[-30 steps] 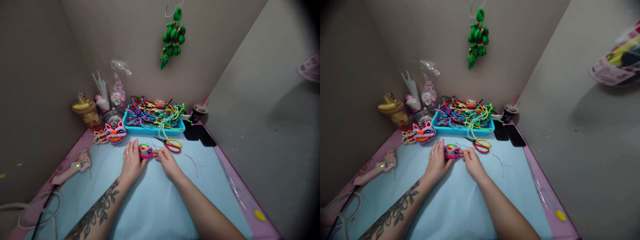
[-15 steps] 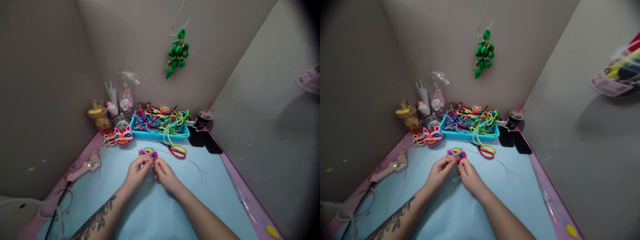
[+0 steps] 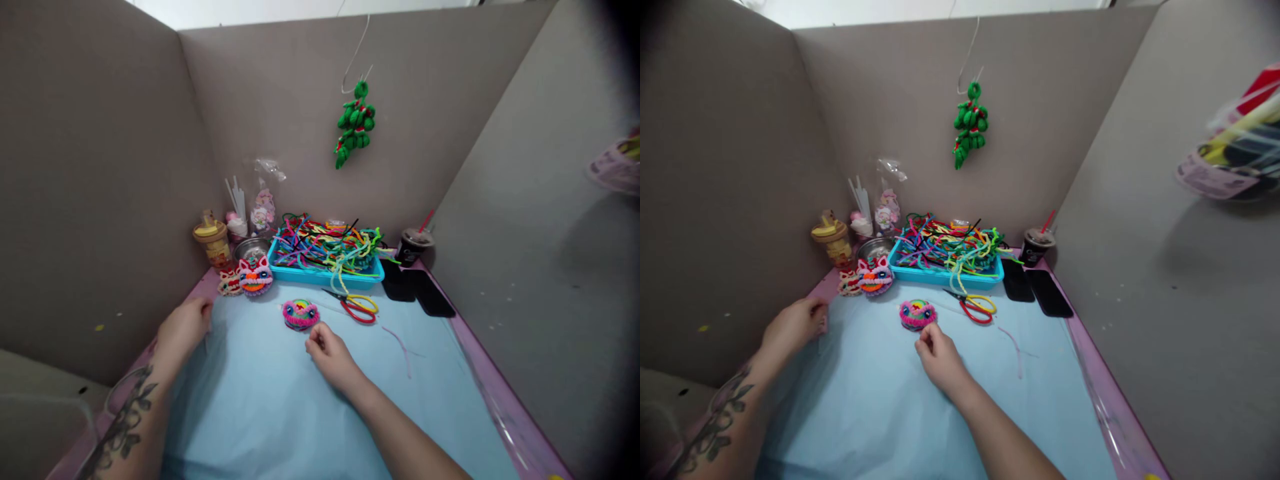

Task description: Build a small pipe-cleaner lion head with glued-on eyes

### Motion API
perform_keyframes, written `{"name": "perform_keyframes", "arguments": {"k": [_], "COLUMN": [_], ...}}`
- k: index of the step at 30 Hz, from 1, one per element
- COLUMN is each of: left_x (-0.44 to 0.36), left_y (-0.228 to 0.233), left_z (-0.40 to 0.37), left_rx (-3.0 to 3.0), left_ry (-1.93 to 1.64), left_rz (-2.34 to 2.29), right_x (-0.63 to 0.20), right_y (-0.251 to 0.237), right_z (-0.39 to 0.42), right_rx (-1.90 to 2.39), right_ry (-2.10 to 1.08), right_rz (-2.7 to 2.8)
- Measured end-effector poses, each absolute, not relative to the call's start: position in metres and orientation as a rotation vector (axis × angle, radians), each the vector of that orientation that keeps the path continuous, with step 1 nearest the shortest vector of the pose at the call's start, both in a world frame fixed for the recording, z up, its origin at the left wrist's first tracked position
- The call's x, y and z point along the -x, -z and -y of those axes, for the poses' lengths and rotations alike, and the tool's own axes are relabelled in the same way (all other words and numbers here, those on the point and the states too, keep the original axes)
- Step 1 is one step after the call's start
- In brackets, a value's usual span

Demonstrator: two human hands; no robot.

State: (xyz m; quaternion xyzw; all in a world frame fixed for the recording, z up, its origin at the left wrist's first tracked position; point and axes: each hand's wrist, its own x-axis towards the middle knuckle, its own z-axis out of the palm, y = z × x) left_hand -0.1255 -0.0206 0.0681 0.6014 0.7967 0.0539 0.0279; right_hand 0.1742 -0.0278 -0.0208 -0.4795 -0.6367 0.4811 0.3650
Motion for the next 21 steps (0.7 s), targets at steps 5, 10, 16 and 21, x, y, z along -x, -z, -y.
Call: {"name": "perform_keyframes", "arguments": {"k": [5,10,16,21], "left_x": [0.121,0.125,0.117,0.108], "left_y": [-0.052,-0.053,-0.045,-0.034], "left_z": [0.006,-0.012,-0.029,-0.034], "left_rx": [-2.007,-2.085,-2.194,-2.247], "left_ry": [0.093,0.165,0.135,0.044], "left_rz": [-2.463,-2.441,-2.332,-2.234], "right_x": [-0.177,-0.182,-0.182,-0.182], "right_y": [0.018,0.019,0.02,0.022], "right_z": [0.026,0.02,0.022,0.023], "right_rx": [1.249,1.254,1.243,1.236], "right_ry": [-1.211,-1.197,-1.154,-1.14], "right_rz": [1.661,1.682,1.765,1.79]}}
